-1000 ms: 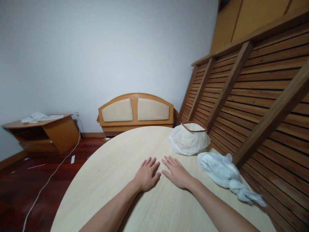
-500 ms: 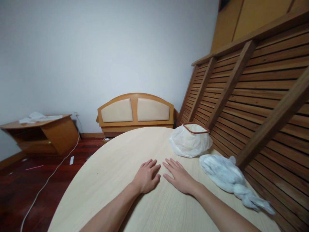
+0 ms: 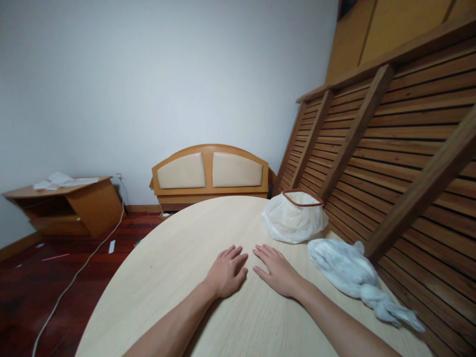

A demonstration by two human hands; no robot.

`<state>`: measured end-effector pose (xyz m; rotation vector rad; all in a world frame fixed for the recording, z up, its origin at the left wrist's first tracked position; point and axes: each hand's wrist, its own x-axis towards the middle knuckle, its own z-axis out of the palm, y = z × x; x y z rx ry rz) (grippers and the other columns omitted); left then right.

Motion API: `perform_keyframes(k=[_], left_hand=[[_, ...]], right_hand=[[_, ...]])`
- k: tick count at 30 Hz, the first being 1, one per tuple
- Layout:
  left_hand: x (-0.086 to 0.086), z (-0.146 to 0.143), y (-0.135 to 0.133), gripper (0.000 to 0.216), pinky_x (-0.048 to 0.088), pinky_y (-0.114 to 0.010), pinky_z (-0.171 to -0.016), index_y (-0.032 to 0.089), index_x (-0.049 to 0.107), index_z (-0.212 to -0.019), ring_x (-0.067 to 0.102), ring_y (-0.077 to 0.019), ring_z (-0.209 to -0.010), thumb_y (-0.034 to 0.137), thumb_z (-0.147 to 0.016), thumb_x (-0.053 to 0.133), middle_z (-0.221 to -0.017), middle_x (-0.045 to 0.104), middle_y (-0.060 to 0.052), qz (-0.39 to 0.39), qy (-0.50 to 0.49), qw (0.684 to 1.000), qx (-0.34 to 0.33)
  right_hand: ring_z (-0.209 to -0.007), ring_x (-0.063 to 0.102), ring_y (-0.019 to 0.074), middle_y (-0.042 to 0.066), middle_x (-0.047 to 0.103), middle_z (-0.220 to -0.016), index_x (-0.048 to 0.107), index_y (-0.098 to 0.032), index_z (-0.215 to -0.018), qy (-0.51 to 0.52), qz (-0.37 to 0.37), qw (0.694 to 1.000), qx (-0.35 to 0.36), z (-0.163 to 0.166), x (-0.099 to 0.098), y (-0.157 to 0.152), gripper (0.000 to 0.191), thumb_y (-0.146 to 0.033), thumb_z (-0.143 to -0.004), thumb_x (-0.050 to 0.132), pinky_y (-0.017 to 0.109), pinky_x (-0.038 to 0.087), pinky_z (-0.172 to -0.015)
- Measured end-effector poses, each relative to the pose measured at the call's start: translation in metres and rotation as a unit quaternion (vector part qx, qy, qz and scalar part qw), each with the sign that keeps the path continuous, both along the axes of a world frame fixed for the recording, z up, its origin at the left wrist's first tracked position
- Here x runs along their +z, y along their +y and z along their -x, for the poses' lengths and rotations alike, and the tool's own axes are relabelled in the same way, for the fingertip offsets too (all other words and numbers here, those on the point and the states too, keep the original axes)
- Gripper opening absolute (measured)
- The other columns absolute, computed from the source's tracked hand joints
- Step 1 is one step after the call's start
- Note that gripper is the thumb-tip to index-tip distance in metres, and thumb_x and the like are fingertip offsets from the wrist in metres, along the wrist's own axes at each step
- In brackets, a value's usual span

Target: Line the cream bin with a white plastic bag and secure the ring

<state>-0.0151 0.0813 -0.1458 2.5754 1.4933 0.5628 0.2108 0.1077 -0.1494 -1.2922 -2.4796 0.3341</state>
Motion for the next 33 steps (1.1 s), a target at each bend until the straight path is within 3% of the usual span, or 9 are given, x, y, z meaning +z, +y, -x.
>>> perform_keyframes(k=[5, 10, 15, 18, 22, 25, 30, 33], left_hand=[[-0.002, 0.001, 0.001, 0.043, 0.039, -0.053, -0.118, 0.022, 0.062, -0.134, 0.046, -0.0324, -0.143, 0.032, -0.093, 0.056, -0.15, 0.054, -0.014, -0.004, -0.01, 1.0, 0.001], [-0.002, 0.001, 0.002, 0.043, 0.04, -0.053, -0.117, 0.024, 0.063, -0.134, 0.047, -0.0324, -0.142, 0.032, -0.092, 0.056, -0.15, 0.055, -0.012, 0.002, -0.017, 1.0, 0.011], [0.0, 0.002, 0.001, 0.045, 0.038, -0.054, -0.118, 0.023, 0.061, -0.136, 0.045, -0.0328, -0.143, 0.034, -0.092, 0.054, -0.151, 0.053, -0.012, 0.021, -0.015, 1.0, 0.011], [0.001, 0.002, 0.001, 0.045, 0.038, -0.054, -0.118, 0.024, 0.061, -0.135, 0.045, -0.0322, -0.143, 0.034, -0.092, 0.055, -0.151, 0.053, -0.012, 0.022, -0.019, 1.0, 0.012], [-0.002, 0.003, 0.002, 0.047, 0.039, -0.053, -0.118, 0.023, 0.06, -0.136, 0.048, -0.0311, -0.142, 0.034, -0.091, 0.056, -0.15, 0.055, -0.012, 0.016, -0.038, 0.999, 0.017], [-0.008, 0.004, 0.007, 0.064, 0.039, -0.052, -0.119, 0.016, 0.044, -0.148, 0.046, -0.0322, -0.143, 0.037, -0.089, 0.06, -0.154, 0.048, -0.018, -0.001, -0.084, 0.996, 0.04], [-0.015, 0.005, 0.016, 0.093, 0.036, -0.061, -0.119, 0.021, 0.006, -0.16, 0.034, -0.0346, -0.15, 0.038, -0.089, 0.064, -0.162, 0.031, -0.021, -0.138, -0.207, 0.966, 0.076], [-0.011, 0.008, 0.016, 0.092, 0.036, -0.062, -0.118, 0.025, 0.003, -0.16, 0.033, -0.0368, -0.15, 0.042, -0.092, 0.062, -0.163, 0.028, -0.019, -0.211, -0.26, 0.938, 0.084]], right_hand=[[-0.135, 0.051, 0.0308, 0.013, 0.06, -0.142, 0.059, -0.018, -0.137, 0.043, -0.142, 0.988, -0.039, -0.011, -0.001, 0.015, 0.045, -0.03, -0.093, 0.056, 0.052, 0.039, -0.115], [-0.129, 0.053, 0.0322, 0.015, 0.063, -0.135, 0.061, -0.017, -0.131, 0.059, -0.267, 0.952, -0.14, -0.038, 0.031, 0.046, 0.04, -0.025, -0.093, 0.051, 0.051, 0.045, -0.107], [-0.132, 0.046, 0.0373, 0.019, 0.057, -0.143, 0.058, -0.012, -0.133, 0.052, -0.306, 0.913, -0.265, -0.07, 0.068, 0.088, 0.046, -0.031, -0.091, 0.051, 0.054, 0.042, -0.107], [-0.128, 0.047, 0.0394, 0.021, 0.065, -0.128, 0.065, -0.013, -0.12, 0.062, -0.288, 0.909, -0.294, -0.08, 0.077, 0.104, 0.038, -0.033, -0.091, 0.051, 0.058, 0.041, -0.104], [-0.121, 0.051, 0.0385, 0.019, 0.07, -0.102, 0.068, -0.015, -0.095, 0.07, -0.283, 0.918, -0.27, -0.073, 0.078, 0.105, 0.023, -0.028, -0.091, 0.05, 0.055, 0.043, -0.104], [-0.123, 0.052, 0.0359, 0.016, 0.071, -0.099, 0.066, -0.017, -0.089, 0.074, -0.282, 0.932, -0.216, -0.053, 0.077, 0.089, 0.015, -0.025, -0.09, 0.054, 0.05, 0.042, -0.109], [-0.132, 0.049, 0.0326, 0.011, 0.07, -0.102, 0.062, -0.021, -0.093, 0.129, -0.263, 0.953, -0.074, -0.006, 0.075, 0.034, 0.015, -0.027, -0.097, 0.049, 0.051, 0.042, -0.111], [-0.133, 0.049, 0.0335, 0.011, 0.068, -0.101, 0.058, -0.023, -0.09, 0.18, -0.257, 0.949, -0.021, 0.01, 0.075, -0.001, 0.008, -0.022, -0.092, 0.051, 0.055, 0.043, -0.109]])
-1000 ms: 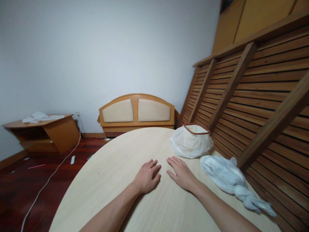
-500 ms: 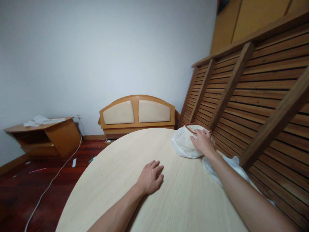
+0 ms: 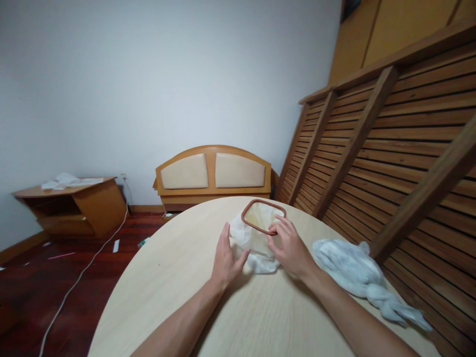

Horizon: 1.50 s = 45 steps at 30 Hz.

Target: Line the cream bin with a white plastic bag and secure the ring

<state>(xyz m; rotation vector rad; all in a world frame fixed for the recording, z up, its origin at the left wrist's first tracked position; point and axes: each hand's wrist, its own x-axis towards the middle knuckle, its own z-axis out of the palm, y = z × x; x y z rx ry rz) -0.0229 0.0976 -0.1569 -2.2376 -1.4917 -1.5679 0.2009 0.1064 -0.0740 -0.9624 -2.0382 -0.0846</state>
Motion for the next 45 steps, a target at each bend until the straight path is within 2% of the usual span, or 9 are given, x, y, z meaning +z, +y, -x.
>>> perform_keyframes(k=[5, 10, 13, 18, 23, 25, 30, 35, 45], left_hand=[[0.011, 0.01, -0.009, 0.097, 0.033, -0.062, -0.121, 0.023, 0.009, -0.159, 0.032, -0.0385, -0.15, 0.054, -0.087, 0.066, -0.164, 0.028, -0.017, -0.028, -0.047, 0.996, -0.071], [0.011, 0.008, -0.014, 0.119, 0.032, -0.059, -0.123, 0.025, -0.003, -0.16, 0.032, -0.0397, -0.15, 0.067, -0.077, 0.071, -0.166, 0.021, -0.017, -0.023, 0.007, 0.989, -0.146], [0.009, 0.005, -0.014, 0.127, 0.033, -0.057, -0.123, 0.021, -0.008, -0.16, 0.032, -0.0394, -0.15, 0.066, -0.074, 0.075, -0.165, 0.02, -0.021, -0.023, 0.037, 0.988, -0.149], [0.008, 0.007, -0.012, 0.128, 0.033, -0.06, -0.12, 0.018, 0.001, -0.158, 0.035, -0.0409, -0.148, 0.062, -0.068, 0.081, -0.157, 0.032, -0.025, -0.061, 0.1, 0.986, -0.122], [0.012, -0.004, -0.014, 0.123, 0.036, -0.062, -0.116, 0.019, 0.014, -0.154, 0.046, -0.0414, -0.136, 0.065, -0.062, 0.082, -0.143, 0.046, -0.022, -0.127, 0.116, 0.982, -0.073], [0.014, -0.011, -0.017, 0.119, 0.04, -0.061, -0.111, 0.021, 0.014, -0.153, 0.049, -0.0405, -0.132, 0.064, -0.064, 0.081, -0.139, 0.047, -0.021, -0.137, 0.1, 0.984, -0.047], [0.02, -0.019, -0.026, 0.108, 0.044, -0.059, -0.107, 0.026, 0.011, -0.154, 0.05, -0.0384, -0.129, 0.061, -0.073, 0.075, -0.138, 0.045, -0.019, -0.141, 0.118, 0.982, -0.034], [0.023, -0.017, -0.027, 0.096, 0.042, -0.055, -0.11, 0.023, 0.013, -0.155, 0.043, -0.0359, -0.135, 0.048, -0.082, 0.07, -0.143, 0.043, -0.02, -0.15, 0.152, 0.976, -0.04], [0.019, -0.016, -0.02, 0.098, 0.041, -0.058, -0.11, 0.025, 0.012, -0.155, 0.047, -0.0383, -0.132, 0.046, -0.08, 0.072, -0.143, 0.044, -0.019, -0.123, 0.16, 0.979, -0.011]], right_hand=[[-0.136, 0.047, 0.033, 0.011, 0.067, -0.107, 0.055, -0.023, -0.086, -0.047, -0.038, 0.992, 0.113, -0.014, -0.006, -0.028, 0.011, -0.013, -0.081, 0.057, 0.052, 0.048, -0.107], [-0.135, 0.048, 0.0361, 0.013, 0.068, -0.111, 0.055, -0.022, -0.08, -0.11, -0.045, 0.979, 0.163, -0.035, -0.011, -0.027, 0.016, -0.012, -0.07, 0.063, 0.051, 0.051, -0.103], [-0.137, 0.047, 0.0359, 0.013, 0.068, -0.114, 0.058, -0.021, -0.082, -0.132, -0.026, 0.974, 0.181, -0.037, -0.012, -0.024, 0.014, -0.014, -0.071, 0.064, 0.051, 0.05, -0.105], [-0.142, 0.043, 0.0339, 0.013, 0.068, -0.118, 0.061, -0.021, -0.083, -0.151, -0.004, 0.969, 0.193, -0.036, -0.012, -0.025, 0.011, -0.014, -0.075, 0.063, 0.05, 0.048, -0.109], [-0.143, 0.041, 0.037, 0.008, 0.071, -0.115, 0.065, -0.023, -0.089, -0.174, -0.027, 0.97, 0.169, -0.031, -0.009, -0.031, 0.018, -0.017, -0.073, 0.066, 0.065, 0.02, -0.121], [-0.138, 0.047, 0.0366, 0.007, 0.073, -0.111, 0.067, -0.024, -0.097, -0.165, -0.045, 0.97, 0.173, -0.024, -0.006, -0.038, 0.021, -0.024, -0.075, 0.069, 0.065, 0.019, -0.121], [-0.101, 0.066, 0.0281, 0.008, 0.074, -0.093, 0.065, -0.021, -0.099, -0.09, -0.037, 0.985, 0.144, -0.004, 0.0, -0.058, 0.014, -0.03, -0.088, 0.066, 0.046, 0.048, -0.092], [-0.069, 0.063, 0.0186, 0.002, 0.069, -0.074, 0.061, -0.02, -0.083, -0.03, 0.029, 0.995, 0.087, 0.007, -0.003, -0.065, 0.011, -0.025, -0.093, 0.063, 0.034, 0.044, -0.071], [-0.059, 0.059, 0.0157, -0.002, 0.064, -0.066, 0.053, -0.023, -0.074, -0.002, 0.091, 0.994, 0.062, 0.005, 0.001, -0.062, 0.016, -0.023, -0.09, 0.059, 0.029, 0.044, -0.06]])
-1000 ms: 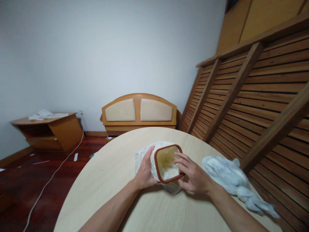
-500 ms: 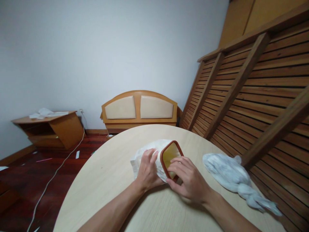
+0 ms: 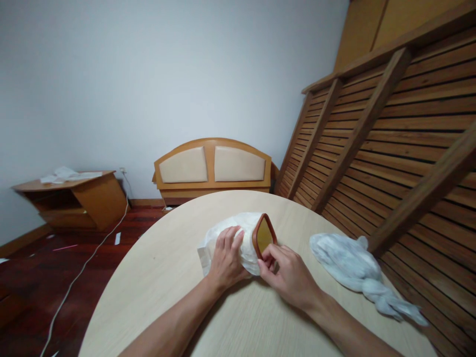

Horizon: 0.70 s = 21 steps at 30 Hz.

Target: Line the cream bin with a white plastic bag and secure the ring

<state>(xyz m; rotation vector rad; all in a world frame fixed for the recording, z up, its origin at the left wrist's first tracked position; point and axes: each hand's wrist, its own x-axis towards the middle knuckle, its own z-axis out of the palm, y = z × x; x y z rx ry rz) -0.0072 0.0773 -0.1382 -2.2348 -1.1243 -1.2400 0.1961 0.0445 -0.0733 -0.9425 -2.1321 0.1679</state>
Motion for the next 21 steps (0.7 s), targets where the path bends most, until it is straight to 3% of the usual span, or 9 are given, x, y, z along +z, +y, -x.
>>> perform_keyframes(k=[6, 21], left_hand=[[0.0, 0.0059, 0.0063, 0.105, 0.042, -0.059, -0.109, 0.025, 0.011, -0.156, 0.046, -0.0381, -0.133, 0.05, -0.077, 0.076, -0.144, 0.044, -0.019, -0.016, -0.018, 1.0, -0.009], [0.0006, 0.0065, 0.0066, 0.107, 0.04, -0.062, -0.111, 0.022, 0.015, -0.155, 0.047, -0.0378, -0.132, 0.049, -0.075, 0.079, -0.141, 0.045, -0.021, -0.053, -0.032, 0.997, -0.041]], right_hand=[[-0.066, 0.061, 0.0169, -0.001, 0.066, -0.071, 0.056, -0.023, -0.077, 0.029, 0.001, 1.0, 0.007, -0.0081, 0.0018, 0.0038, 0.013, -0.024, -0.09, 0.058, 0.03, 0.047, -0.065], [-0.058, 0.058, 0.0134, -0.001, 0.062, -0.07, 0.053, -0.022, -0.085, 0.104, 0.059, 0.992, 0.037, -0.0083, -0.0032, 0.0053, 0.015, -0.032, -0.097, 0.052, 0.024, 0.046, -0.054]])
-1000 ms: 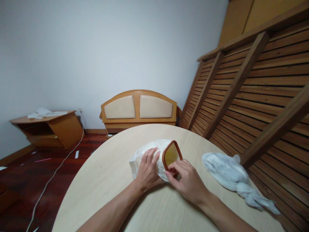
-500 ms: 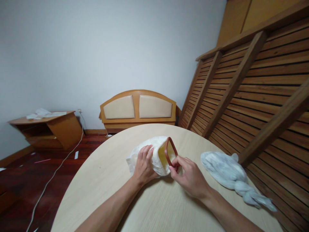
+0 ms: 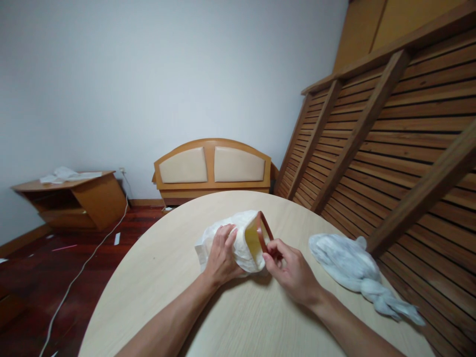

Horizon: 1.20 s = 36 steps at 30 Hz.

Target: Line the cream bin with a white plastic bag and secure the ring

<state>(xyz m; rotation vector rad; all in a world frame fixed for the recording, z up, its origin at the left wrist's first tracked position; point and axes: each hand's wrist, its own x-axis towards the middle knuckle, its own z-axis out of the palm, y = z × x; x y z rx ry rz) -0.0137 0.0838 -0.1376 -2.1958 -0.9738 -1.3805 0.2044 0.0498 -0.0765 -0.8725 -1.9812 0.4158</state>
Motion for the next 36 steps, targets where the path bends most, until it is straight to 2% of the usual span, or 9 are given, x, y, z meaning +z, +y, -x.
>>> perform_keyframes(k=[7, 10, 13, 15, 17, 20, 26, 30, 36], left_hand=[[0.0, 0.0, 0.0, 0.101, 0.041, -0.06, -0.112, 0.018, 0.021, -0.153, 0.05, -0.0354, -0.13, 0.05, -0.076, 0.078, -0.137, 0.048, -0.021, -0.036, 0.006, 0.999, 0.001], [0.002, 0.0, -0.003, 0.098, 0.041, -0.06, -0.112, 0.016, 0.023, -0.151, 0.05, -0.035, -0.13, 0.049, -0.077, 0.078, -0.136, 0.049, -0.022, -0.047, 0.019, 0.999, 0.001], [0.003, -0.001, -0.005, 0.093, 0.04, -0.059, -0.113, 0.015, 0.026, -0.149, 0.049, -0.035, -0.131, 0.046, -0.078, 0.078, -0.134, 0.05, -0.023, -0.06, 0.032, 0.998, 0.002], [0.004, -0.001, -0.006, 0.087, 0.04, -0.059, -0.113, 0.017, 0.027, -0.147, 0.049, -0.0342, -0.131, 0.041, -0.08, 0.077, -0.133, 0.051, -0.022, -0.067, 0.038, 0.997, 0.002], [0.003, -0.002, -0.007, 0.083, 0.04, -0.058, -0.113, 0.018, 0.029, -0.146, 0.049, -0.034, -0.131, 0.037, -0.08, 0.076, -0.133, 0.053, -0.021, -0.071, 0.048, 0.996, -0.001], [0.001, -0.001, -0.008, 0.081, 0.04, -0.057, -0.113, 0.018, 0.033, -0.143, 0.049, -0.035, -0.133, 0.034, -0.077, 0.077, -0.132, 0.055, -0.02, -0.07, 0.066, 0.995, -0.007], [0.001, -0.001, -0.009, 0.075, 0.041, -0.055, -0.113, 0.02, 0.035, -0.142, 0.047, -0.0338, -0.136, 0.03, -0.078, 0.073, -0.135, 0.053, -0.018, -0.064, 0.086, 0.994, -0.013], [0.003, -0.003, -0.01, 0.077, 0.041, -0.055, -0.113, 0.019, 0.033, -0.143, 0.048, -0.034, -0.133, 0.033, -0.079, 0.073, -0.135, 0.051, -0.019, -0.056, 0.08, 0.995, 0.003], [-0.001, 0.001, -0.004, 0.102, 0.041, -0.061, -0.111, 0.018, 0.022, -0.151, 0.046, -0.0381, -0.133, 0.045, -0.073, 0.082, -0.14, 0.046, -0.022, -0.025, 0.033, 0.998, 0.038]], right_hand=[[-0.064, 0.064, 0.0155, 0.0, 0.068, -0.075, 0.056, -0.022, -0.089, -0.076, -0.008, 0.996, 0.04, -0.002, -0.003, -0.002, 0.013, -0.034, -0.095, 0.058, 0.027, 0.05, -0.062], [-0.073, 0.066, 0.019, 0.002, 0.068, -0.082, 0.055, -0.023, -0.096, -0.092, -0.046, 0.995, 0.014, -0.003, -0.005, 0.0, 0.019, -0.034, -0.089, 0.068, 0.032, 0.053, -0.069], [-0.099, 0.066, 0.0266, 0.009, 0.066, -0.106, 0.051, -0.023, -0.113, -0.041, -0.104, 0.993, -0.031, -0.007, -0.008, 0.007, 0.046, -0.042, -0.081, 0.076, 0.041, 0.055, -0.087], [-0.127, 0.055, 0.0343, 0.018, 0.055, -0.134, 0.041, -0.021, -0.134, -0.009, -0.122, 0.991, -0.054, -0.01, -0.011, 0.013, 0.078, -0.052, -0.075, 0.08, 0.052, 0.046, -0.106], [-0.145, 0.035, 0.0392, 0.022, 0.033, -0.156, 0.023, -0.021, -0.151, -0.003, -0.099, 0.994, -0.056, -0.013, -0.013, 0.017, 0.107, -0.061, -0.07, 0.081, 0.059, 0.033, -0.118], [-0.152, 0.023, 0.0403, 0.021, 0.012, -0.166, 0.002, -0.023, -0.159, -0.008, -0.018, 0.999, -0.028, -0.014, -0.016, 0.02, 0.129, -0.067, -0.067, 0.081, 0.061, 0.027, -0.121], [-0.153, 0.022, 0.0385, 0.02, 0.016, -0.166, -0.004, -0.024, -0.16, 0.012, 0.062, 0.998, -0.009, -0.013, -0.019, 0.018, 0.13, -0.055, -0.068, 0.083, 0.061, 0.027, -0.121], [-0.152, 0.023, 0.0379, 0.019, 0.015, -0.166, 0.002, -0.024, -0.16, 0.027, 0.05, 0.998, -0.02, -0.013, -0.021, 0.018, 0.125, -0.049, -0.068, 0.082, 0.06, 0.027, -0.122], [-0.154, 0.018, 0.0367, 0.018, 0.016, -0.166, 0.012, -0.023, -0.159, 0.03, -0.015, 0.998, -0.046, -0.021, -0.016, 0.025, 0.108, -0.051, -0.076, 0.075, 0.061, 0.025, -0.122]])
